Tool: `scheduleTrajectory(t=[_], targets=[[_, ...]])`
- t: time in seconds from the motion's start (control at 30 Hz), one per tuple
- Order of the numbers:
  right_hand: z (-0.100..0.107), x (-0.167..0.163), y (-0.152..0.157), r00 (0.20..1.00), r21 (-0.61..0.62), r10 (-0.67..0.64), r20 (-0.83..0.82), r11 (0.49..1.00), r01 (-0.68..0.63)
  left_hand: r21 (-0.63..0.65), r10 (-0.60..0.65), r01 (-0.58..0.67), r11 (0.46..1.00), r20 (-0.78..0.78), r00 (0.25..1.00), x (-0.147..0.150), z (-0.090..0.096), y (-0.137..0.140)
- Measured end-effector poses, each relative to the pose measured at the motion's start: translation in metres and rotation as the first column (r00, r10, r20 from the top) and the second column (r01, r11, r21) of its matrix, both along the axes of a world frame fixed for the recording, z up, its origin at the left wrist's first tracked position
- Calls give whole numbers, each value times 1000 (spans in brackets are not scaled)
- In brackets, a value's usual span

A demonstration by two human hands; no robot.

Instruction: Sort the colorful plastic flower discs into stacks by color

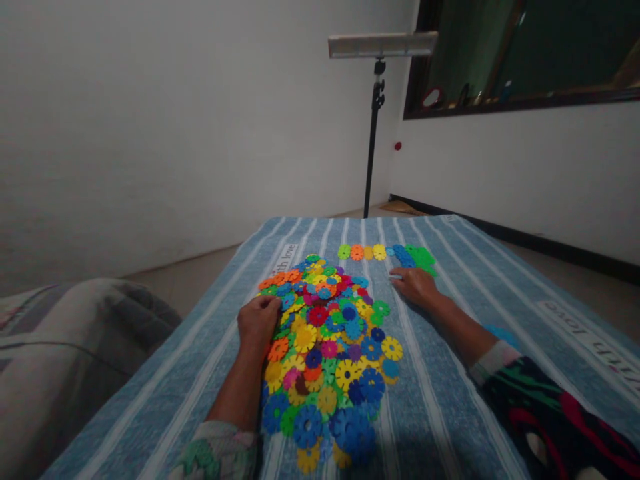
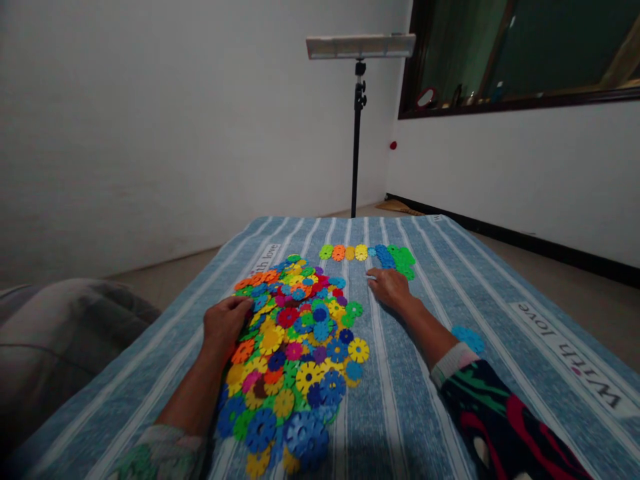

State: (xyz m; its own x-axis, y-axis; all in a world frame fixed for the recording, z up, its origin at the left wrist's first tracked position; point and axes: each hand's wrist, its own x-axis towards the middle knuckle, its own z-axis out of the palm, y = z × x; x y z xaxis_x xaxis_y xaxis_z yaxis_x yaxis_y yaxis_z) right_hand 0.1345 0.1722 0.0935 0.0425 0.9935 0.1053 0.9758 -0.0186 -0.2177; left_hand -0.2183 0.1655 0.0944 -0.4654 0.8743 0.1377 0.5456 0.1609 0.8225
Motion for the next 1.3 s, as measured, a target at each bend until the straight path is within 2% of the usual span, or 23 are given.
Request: scheduleTrajectory(t=[0.1, 0.2, 0.27, 0.37, 0.53, 0.67, 0.77, 0.8, 0.87, 0.93, 1.0, 1.07, 1.13, 1.3], targets=[[6, -20, -25, 972, -24, 186, -146, 981, -192, -5, 5, -5, 1000, -17, 1000, 0, 0, 0], [17, -36, -55, 856, -73, 393, -335, 895, -440, 12, -12, 13, 1000, -41, 999, -2, -3, 2], [26, -45, -72, 794, -111, 461, -396, 835, -540, 22, -26, 28, 999, -53, 998, -4, -7, 4], [37, -55, -91, 803, -193, 513, -304, 792, -579, 30, -42, 44, 999, -61, 997, -6, -12, 5], [39, -64, -100, 833, -224, 546, -91, 803, -552, 19, -43, 44, 999, -48, 998, -5, -10, 4], [35, -68, -101, 812, -190, 579, -73, 791, -581, 20, -23, 24, 1000, -45, 999, -3, -5, 4], [35, -65, -99, 805, -149, 579, -126, 792, -592, 1, -4, 4, 1000, -29, 1000, -3, -4, 5], [36, -61, -96, 813, -131, 560, -160, 804, -580, -4, -2, 2, 1000, -27, 1000, -3, -4, 5], [35, -49, -84, 859, -77, 467, -208, 868, -490, 3, 0, 0, 1000, -27, 1000, -4, -6, 7], [31, -31, -65, 936, -1, 295, -193, 954, -301, 16, -9, 9, 1000, -32, 999, -6, -9, 8], [24, -12, -43, 991, 70, 55, -123, 996, -47, 24, -15, 16, 1000, -48, 999, -8, -10, 9], [15, 5, -21, 989, 88, -136, -62, 986, 141, 23, -16, 18, 1000, -70, 997, -9, -11, 10], [7, 16, -3, 971, 73, -239, -15, 968, 239, 18, -17, 18, 1000, -84, 996, -10, -10, 9], [-5, 26, 21, 965, 33, -262, 34, 965, 261, 3, -28, 28, 1000, -85, 996, -11, -9, 8]])
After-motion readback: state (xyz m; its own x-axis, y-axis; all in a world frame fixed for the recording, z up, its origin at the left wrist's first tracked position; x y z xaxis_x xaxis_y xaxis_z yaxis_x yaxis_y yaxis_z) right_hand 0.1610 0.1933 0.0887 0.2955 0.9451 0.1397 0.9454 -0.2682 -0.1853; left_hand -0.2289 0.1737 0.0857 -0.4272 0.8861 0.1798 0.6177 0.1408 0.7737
